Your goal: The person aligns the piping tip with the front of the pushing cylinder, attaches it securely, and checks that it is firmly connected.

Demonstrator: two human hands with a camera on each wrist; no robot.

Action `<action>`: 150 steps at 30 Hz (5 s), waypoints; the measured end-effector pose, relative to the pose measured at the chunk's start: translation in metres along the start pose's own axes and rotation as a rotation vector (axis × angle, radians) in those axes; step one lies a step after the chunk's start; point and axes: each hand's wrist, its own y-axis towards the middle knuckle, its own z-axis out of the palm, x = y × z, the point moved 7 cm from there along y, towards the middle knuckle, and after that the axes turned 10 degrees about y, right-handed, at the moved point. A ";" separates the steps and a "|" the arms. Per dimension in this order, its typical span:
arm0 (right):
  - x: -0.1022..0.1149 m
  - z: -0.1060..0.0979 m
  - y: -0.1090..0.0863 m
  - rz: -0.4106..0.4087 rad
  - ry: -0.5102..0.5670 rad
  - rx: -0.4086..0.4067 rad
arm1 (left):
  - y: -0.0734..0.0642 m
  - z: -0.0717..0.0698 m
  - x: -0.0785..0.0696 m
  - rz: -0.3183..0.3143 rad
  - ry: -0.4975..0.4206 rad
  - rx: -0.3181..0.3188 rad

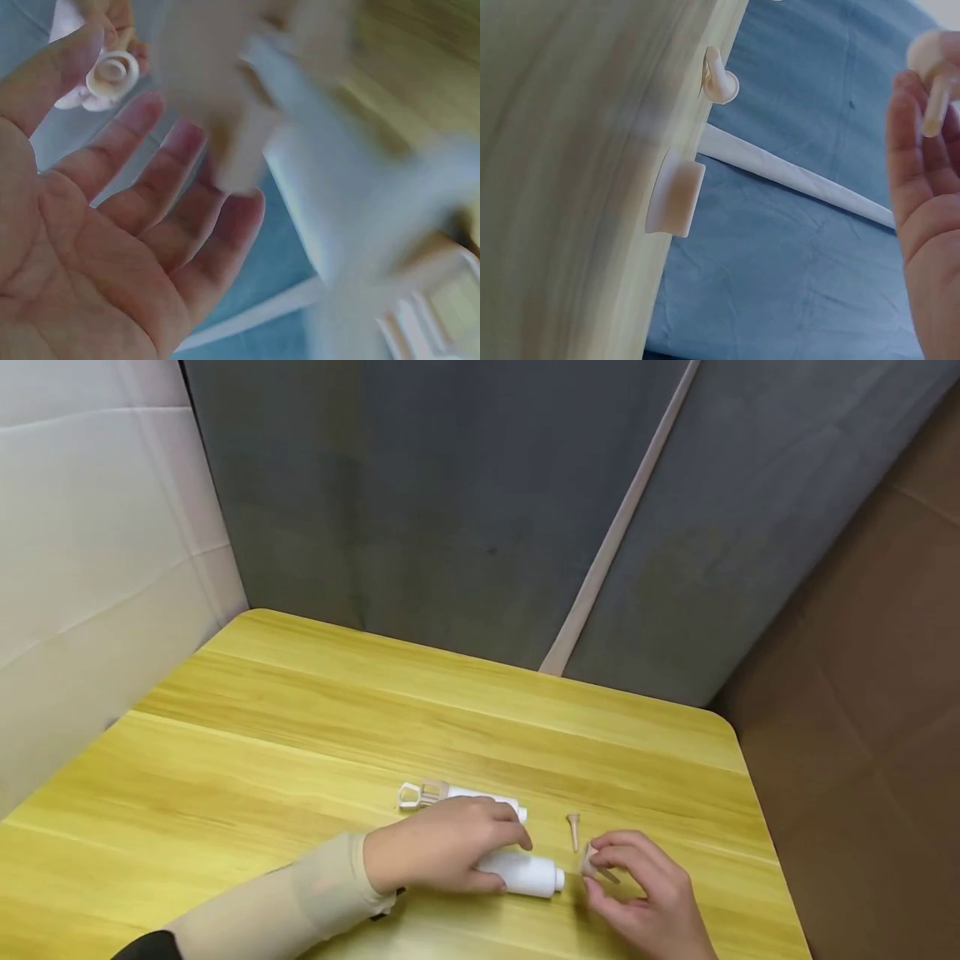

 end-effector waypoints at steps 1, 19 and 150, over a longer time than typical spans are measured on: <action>-0.001 -0.001 -0.001 0.014 -0.002 0.007 | -0.002 0.002 0.002 -0.008 -0.001 0.014; -0.015 -0.004 -0.012 0.100 0.001 0.048 | -0.013 0.031 0.009 -0.064 -0.059 0.164; -0.032 -0.006 -0.036 0.391 0.409 -0.021 | -0.026 -0.026 0.009 0.070 -0.190 -0.209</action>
